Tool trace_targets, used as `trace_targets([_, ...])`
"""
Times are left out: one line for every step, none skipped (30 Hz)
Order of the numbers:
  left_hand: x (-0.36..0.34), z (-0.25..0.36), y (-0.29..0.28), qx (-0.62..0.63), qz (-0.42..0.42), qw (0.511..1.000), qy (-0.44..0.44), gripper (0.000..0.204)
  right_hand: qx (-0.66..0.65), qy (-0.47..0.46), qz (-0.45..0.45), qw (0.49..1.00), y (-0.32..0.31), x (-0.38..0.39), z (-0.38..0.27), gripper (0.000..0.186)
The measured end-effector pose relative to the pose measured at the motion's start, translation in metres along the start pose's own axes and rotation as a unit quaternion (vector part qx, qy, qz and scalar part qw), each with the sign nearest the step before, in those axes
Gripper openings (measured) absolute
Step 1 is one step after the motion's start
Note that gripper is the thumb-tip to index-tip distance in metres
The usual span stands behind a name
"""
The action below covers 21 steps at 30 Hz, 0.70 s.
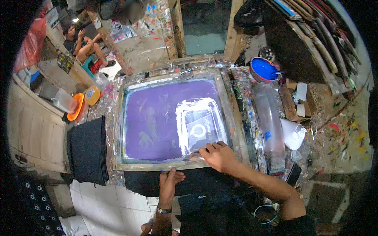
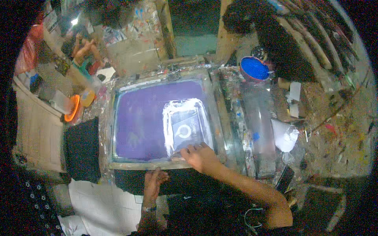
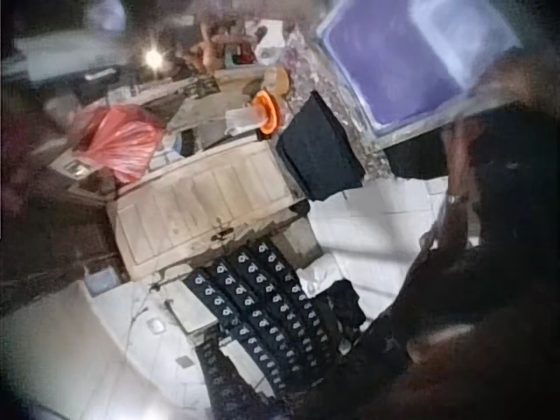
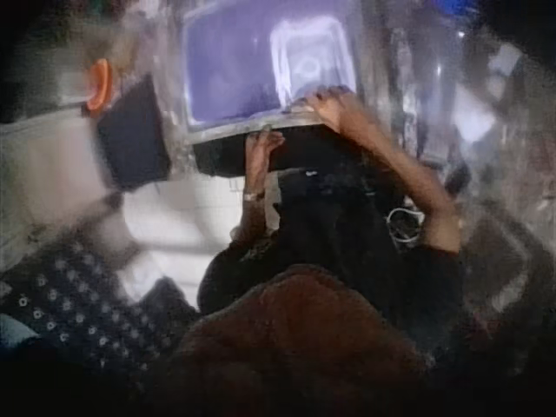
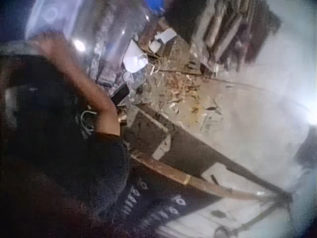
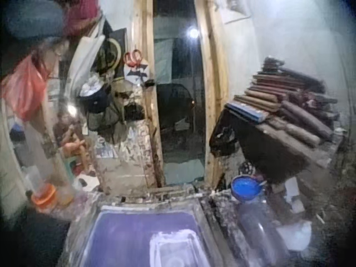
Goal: The person screen prints logos onto black t-shirts by placing each shirt on the printing platen, lowering the screen, and using a squeegee to apply white ink before lifting the screen and passing the shirt to an assistant.
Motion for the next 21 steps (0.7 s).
trace_targets([0.0,0.002,0.004,0.009,-0.007,1.0,0.008,0.029,-0.005,0.004,0.012,1.0,-0.005,0.0,0.002,0.025])
trace_targets([0.0,0.005,0.008,0.018,-0.012,1.0,0.016,0.029,-0.002,0.019,0.058,0.998,-0.02,0.003,0.004,0.026])
trace_targets([0.004,0.01,0.001,0.028,-0.003,0.999,0.026,0.028,-0.009,0.024,0.104,0.994,-0.041,0.001,-0.005,0.028])
trace_targets([0.011,0.025,0.005,0.019,0.016,0.998,0.051,0.027,-0.009,0.03,0.147,0.989,-0.063,0.002,-0.009,0.03])
trace_targets([0.023,0.044,0.007,0.011,0.038,0.996,0.076,0.027,-0.002,0.056,0.176,0.983,-0.076,-0.002,-0.01,0.032])
trace_targets([0.034,0.059,0.012,0.01,0.061,0.993,0.098,0.026,0.007,0.078,0.201,0.977,-0.089,-0.003,-0.012,0.035])
trace_targets([0.036,0.075,0.017,0.006,0.027,0.991,0.131,0.025,0.015,0.098,0.222,0.97,-0.099,-0.003,-0.014,0.037])
trace_targets([0.039,0.098,0.025,-0.023,0.028,0.988,0.151,0.023,0.03,0.12,0.241,0.962,-0.112,0.001,-0.01,0.039])
trace_targets([0.042,0.122,0.038,-0.03,-0.009,0.981,0.193,0.022,0.063,0.079,0.3,0.949,-0.142,-0.007,-0.006,0.042])
trace_targets([0.048,0.15,0.052,-0.051,-0.049,0.964,0.258,0.022,0.067,0.071,0.296,0.95,-0.162,-0.025,0.001,0.043])
trace_targets([0.054,0.171,0.057,-0.083,0.005,0.95,0.3,0.024,0.11,0.041,0.323,0.939,-0.183,-0.044,-0.001,0.045])
trace_targets([0.056,0.189,0.069,-0.076,0.063,0.934,0.344,0.028,0.095,0.066,0.28,0.953,-0.198,-0.063,0.009,0.048])
trace_targets([0.047,0.19,0.085,-0.105,0.109,0.906,0.396,0.033,0.133,0.044,0.346,0.928,-0.22,-0.078,0.013,0.052])
trace_targets([0.042,0.188,0.121,-0.355,0.142,0.84,0.385,0.035,0.149,0.054,0.325,0.932,-0.229,-0.096,0.026,0.052])
trace_targets([0.028,0.159,0.151,-0.425,0.073,0.825,0.365,0.038,0.163,0.06,0.314,0.933,-0.249,-0.11,0.033,0.053])
trace_targets([0.013,0.112,0.175,-0.511,0.003,0.809,0.291,0.043,0.106,0.036,0.323,0.94,-0.273,-0.121,0.04,0.058])
trace_targets([0.009,0.066,0.189,-0.638,-0.055,0.747,0.179,0.048,0.093,0.077,0.287,0.95,-0.294,-0.131,0.047,0.062])
trace_targets([0.011,0.046,0.203,-0.629,-0.049,0.739,0.236,0.047,0.094,0.125,0.242,0.958,-0.304,-0.143,0.059,0.066])
trace_targets([0.006,0.023,0.205,-0.627,-0.054,0.749,0.208,0.045,0.089,0.109,0.244,0.959,-0.311,-0.153,0.062,0.07])
trace_targets([0.001,0.005,0.203,-0.624,-0.048,0.748,0.221,0.038,0.087,0.098,0.242,0.961,-0.311,-0.163,0.068,0.075])
trace_targets([-0.002,0.001,0.204,-0.621,-0.053,0.749,0.223,0.034,0.087,0.088,0.24,0.963,-0.314,-0.168,0.073,0.081])
Point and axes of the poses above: each hand's wrist, its own x-axis away from the middle knuckle, its own y-axis out of the palm, z = x × y, the point moved 9 cm from there along -x, towards the middle knuckle, and after that the axes turned 2 degrees about z, right-handed, at the moved point
